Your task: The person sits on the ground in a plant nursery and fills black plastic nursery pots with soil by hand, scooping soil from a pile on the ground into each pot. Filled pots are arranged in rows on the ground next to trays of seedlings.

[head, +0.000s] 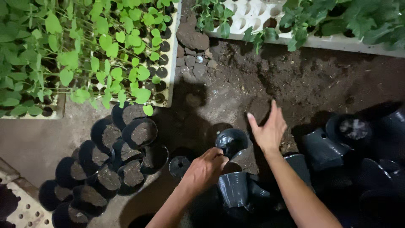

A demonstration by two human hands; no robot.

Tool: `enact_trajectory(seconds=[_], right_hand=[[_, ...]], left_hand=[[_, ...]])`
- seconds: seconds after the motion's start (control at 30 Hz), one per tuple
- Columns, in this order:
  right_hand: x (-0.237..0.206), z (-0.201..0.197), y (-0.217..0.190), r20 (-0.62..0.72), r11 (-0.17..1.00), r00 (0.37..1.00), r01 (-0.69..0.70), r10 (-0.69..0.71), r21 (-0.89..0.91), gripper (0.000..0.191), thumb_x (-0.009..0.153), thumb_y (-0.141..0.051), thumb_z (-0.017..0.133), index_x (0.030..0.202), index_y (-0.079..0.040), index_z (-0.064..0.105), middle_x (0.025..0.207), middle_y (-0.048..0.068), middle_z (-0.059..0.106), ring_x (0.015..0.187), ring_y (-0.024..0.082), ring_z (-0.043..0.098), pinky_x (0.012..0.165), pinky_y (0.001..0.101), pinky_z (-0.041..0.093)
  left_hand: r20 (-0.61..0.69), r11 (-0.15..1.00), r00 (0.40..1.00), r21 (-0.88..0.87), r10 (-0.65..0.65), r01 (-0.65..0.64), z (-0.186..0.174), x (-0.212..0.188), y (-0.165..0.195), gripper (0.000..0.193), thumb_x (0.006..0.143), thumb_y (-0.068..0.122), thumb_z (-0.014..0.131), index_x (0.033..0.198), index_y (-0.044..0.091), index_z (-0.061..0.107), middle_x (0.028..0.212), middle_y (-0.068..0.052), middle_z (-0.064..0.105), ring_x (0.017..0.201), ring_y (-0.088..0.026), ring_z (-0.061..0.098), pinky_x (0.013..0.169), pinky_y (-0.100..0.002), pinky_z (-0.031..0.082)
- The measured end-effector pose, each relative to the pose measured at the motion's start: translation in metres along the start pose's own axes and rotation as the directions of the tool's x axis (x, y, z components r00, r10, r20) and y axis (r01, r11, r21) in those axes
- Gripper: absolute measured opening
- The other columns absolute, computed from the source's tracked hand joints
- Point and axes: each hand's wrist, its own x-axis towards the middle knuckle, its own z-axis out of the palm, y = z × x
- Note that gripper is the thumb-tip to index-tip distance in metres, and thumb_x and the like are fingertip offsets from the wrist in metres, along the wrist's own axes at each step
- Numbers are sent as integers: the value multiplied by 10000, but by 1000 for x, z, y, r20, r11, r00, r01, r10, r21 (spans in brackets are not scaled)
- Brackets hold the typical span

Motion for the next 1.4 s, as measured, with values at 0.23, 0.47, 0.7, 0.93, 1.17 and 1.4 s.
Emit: enact_trajectory(seconds=[0.23,0.47,0.7,0.93,1.17,1.4], right_hand=[[26,22,-46,101,980,983,135,-151,149,886,859,-506,758,1559,-92,407,1528,221,513,1433,370,468,1202,556,338],[42,50,-86,600,876,721,478,-347,-67,810,853,-654,601,1523,-227,440,1638,140,314,1514,335,264,1192,613,170],[12,50,-76,460,735,778,596,-429,-323,657,894,-593,540,1429,-213,547,1485,116,482,1436,399,349,1111,727,224],[-9,16,-40,491,898,861,312,-129,-311,445,875,-367,680,1260,-146,656,1223,153,654,1189,349,641,827,508,597],[-24,-16,-60,708,-85,625,-727,330,681,284,914,-364,633,1002,-96,659,977,104,678,926,291,643,780,458,539],[-61,-30,-120,663,-276,747,-626,58,729,242,901,-265,583,881,-25,604,943,154,664,982,316,668,949,454,554]], left_hand=[[6,1000,1000,4,-11,11,-14,-12,-9,223,851,87,679,1069,43,694,1113,-150,637,1051,-336,652,825,-436,560],[57,998,997,50,-49,46,-29,-28,-23,109,896,99,667,993,50,663,1069,-141,632,1037,-329,648,820,-443,551],[20,1000,1000,6,-22,22,-26,-32,-38,105,877,102,649,962,43,666,1039,-153,636,1020,-350,643,834,-456,547],[79,998,995,-4,-61,61,-23,-41,-37,141,918,125,634,1016,65,715,1140,-168,646,1086,-356,638,907,-468,526],[70,999,997,27,15,-17,-15,-56,-35,229,886,67,630,1101,59,707,1251,-172,619,1131,-357,629,920,-443,533],[-18,992,994,70,104,-103,-2,-62,-34,234,835,32,651,1049,80,732,1146,-141,615,1086,-336,633,926,-439,535]])
